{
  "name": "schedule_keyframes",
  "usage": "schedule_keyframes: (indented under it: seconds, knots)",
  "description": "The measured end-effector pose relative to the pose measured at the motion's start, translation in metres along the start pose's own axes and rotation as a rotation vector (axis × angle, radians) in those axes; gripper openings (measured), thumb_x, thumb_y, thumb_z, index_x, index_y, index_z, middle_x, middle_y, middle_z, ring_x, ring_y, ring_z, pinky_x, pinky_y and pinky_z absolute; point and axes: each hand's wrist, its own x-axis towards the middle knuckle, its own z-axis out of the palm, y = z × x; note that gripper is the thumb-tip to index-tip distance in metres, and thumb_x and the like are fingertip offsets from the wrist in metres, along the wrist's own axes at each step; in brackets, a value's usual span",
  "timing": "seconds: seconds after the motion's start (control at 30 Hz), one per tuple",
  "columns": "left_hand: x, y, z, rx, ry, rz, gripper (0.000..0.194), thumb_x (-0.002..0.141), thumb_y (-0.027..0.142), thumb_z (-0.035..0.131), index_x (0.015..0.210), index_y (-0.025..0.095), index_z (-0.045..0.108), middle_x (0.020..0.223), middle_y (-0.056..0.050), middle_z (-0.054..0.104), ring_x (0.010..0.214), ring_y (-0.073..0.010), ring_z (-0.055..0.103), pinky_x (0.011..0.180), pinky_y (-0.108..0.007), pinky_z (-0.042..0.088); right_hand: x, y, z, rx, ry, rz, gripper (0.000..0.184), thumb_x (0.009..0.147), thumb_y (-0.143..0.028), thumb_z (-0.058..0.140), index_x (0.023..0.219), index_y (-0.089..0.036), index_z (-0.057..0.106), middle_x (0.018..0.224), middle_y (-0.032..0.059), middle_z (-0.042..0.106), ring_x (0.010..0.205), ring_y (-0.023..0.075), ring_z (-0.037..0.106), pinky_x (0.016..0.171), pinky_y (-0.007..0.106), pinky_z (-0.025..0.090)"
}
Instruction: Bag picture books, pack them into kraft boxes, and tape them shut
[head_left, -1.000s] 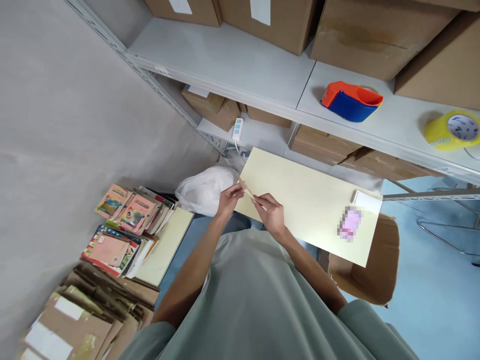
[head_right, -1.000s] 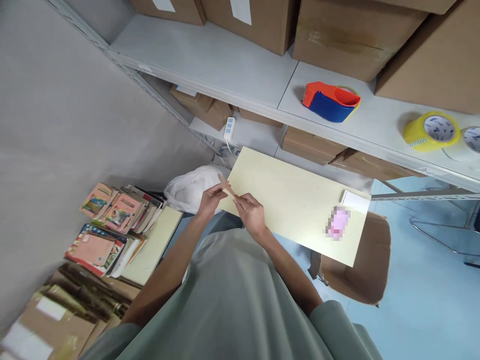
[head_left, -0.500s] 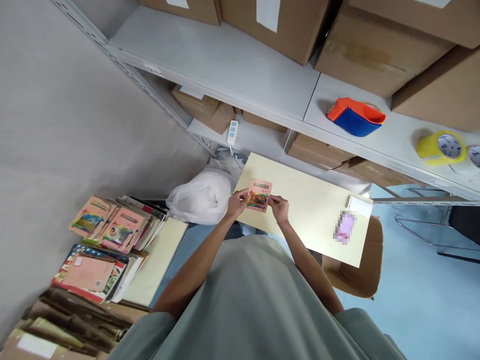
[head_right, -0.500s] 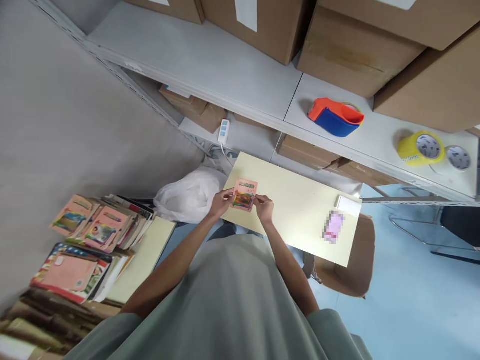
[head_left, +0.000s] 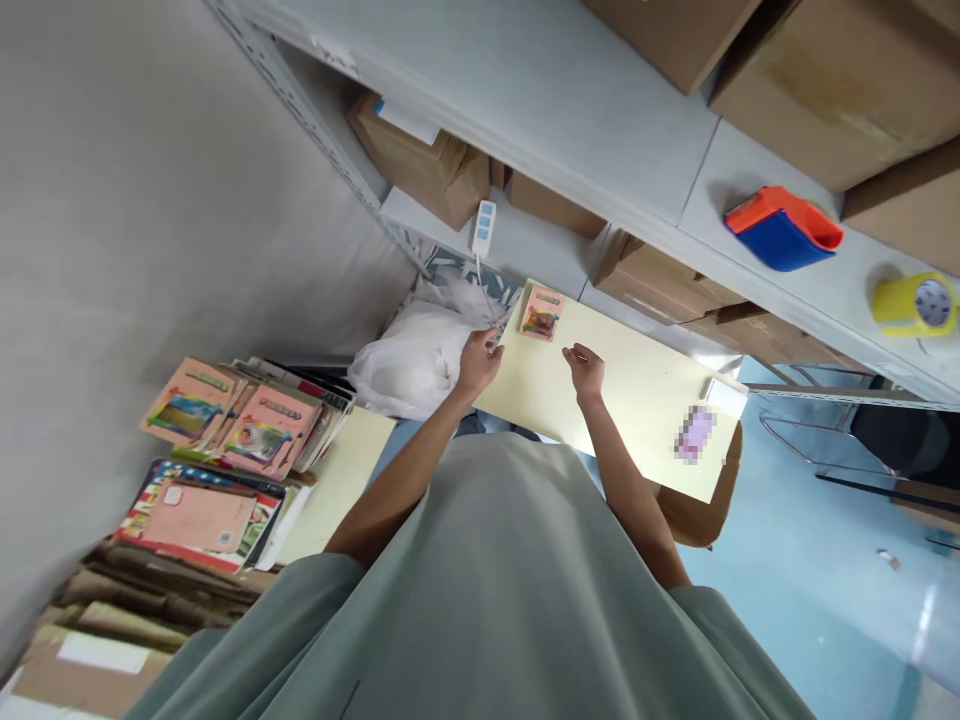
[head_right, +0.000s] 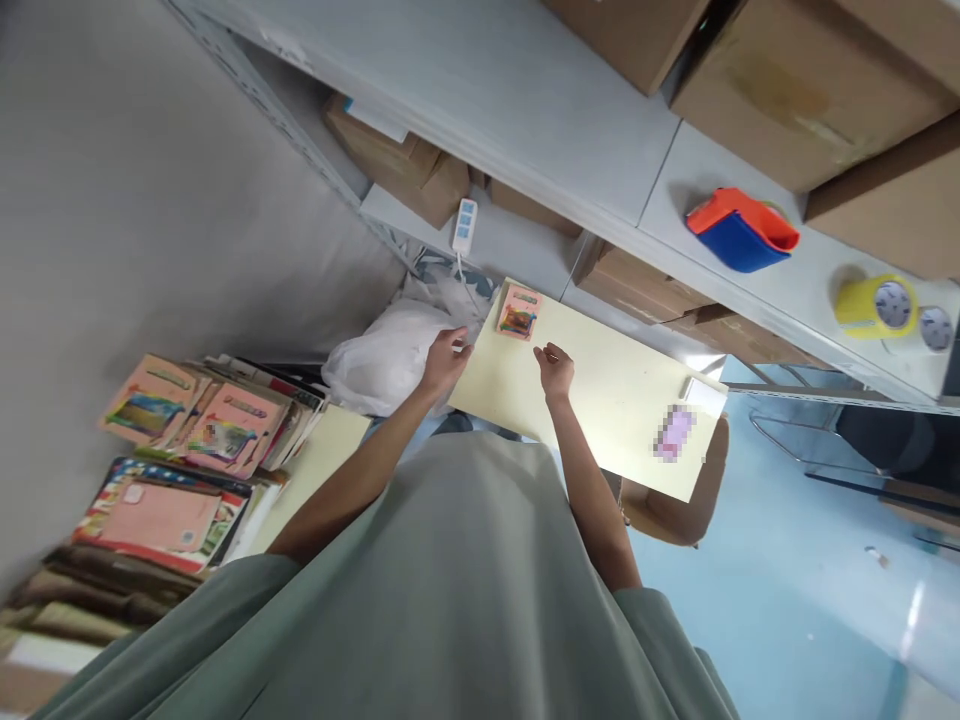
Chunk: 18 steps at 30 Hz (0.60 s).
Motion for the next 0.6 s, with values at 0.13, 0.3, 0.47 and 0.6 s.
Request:
schedule_keyframes:
  seconds: [0.13, 0.3, 0.47, 0.6]
  knots:
    - [-0.034, -0.063, -0.046, 0.135, 0.000, -0.134, 0.037, 0.088, 0.027, 0.072, 0.123, 0.019, 0.079, 0.128, -0.017, 0.077, 0.116, -0.0352, 0.073, 0.110, -0.046, 0.056, -0.038, 0.007, 0.020, -0.064, -0.092, 0.020, 0.055, 0.081, -0.060, 0.086, 0.113, -0.014, 0.083, 0.112, 0.0172, 0.087, 0.106, 0.0303, 0.082, 0.097, 0.043, 0.065]
    - [-0.051, -0.129, -0.096, 0.425, -0.153, -0.193, 0.058, 0.086, 0.023, 0.073, 0.143, 0.009, 0.069, 0.148, -0.030, 0.067, 0.151, -0.0498, 0.053, 0.128, -0.060, 0.038, -0.074, 0.007, 0.049, -0.104, -0.186, 0.027, 0.046, 0.084, -0.054, 0.084, 0.110, -0.017, 0.084, 0.112, 0.0146, 0.087, 0.107, 0.0289, 0.083, 0.100, 0.043, 0.065]
    - [-0.041, -0.155, -0.106, 0.589, -0.346, -0.155, 0.065, 0.085, 0.021, 0.077, 0.149, 0.011, 0.067, 0.162, -0.031, 0.053, 0.151, -0.0487, 0.049, 0.122, -0.056, 0.043, -0.096, 0.001, 0.070, -0.115, -0.209, 0.010, 0.033, 0.088, -0.043, 0.081, 0.109, -0.019, 0.084, 0.112, 0.0129, 0.088, 0.104, 0.0274, 0.084, 0.100, 0.042, 0.066]
    - [-0.030, -0.160, -0.101, 0.625, -0.385, -0.108, 0.048, 0.091, 0.022, 0.068, 0.138, 0.017, 0.076, 0.139, -0.026, 0.066, 0.133, -0.0438, 0.058, 0.108, -0.051, 0.051, -0.107, -0.002, 0.077, -0.132, -0.225, -0.008, 0.029, 0.089, -0.043, 0.082, 0.107, -0.020, 0.084, 0.110, 0.0111, 0.088, 0.104, 0.0273, 0.085, 0.101, 0.042, 0.067]
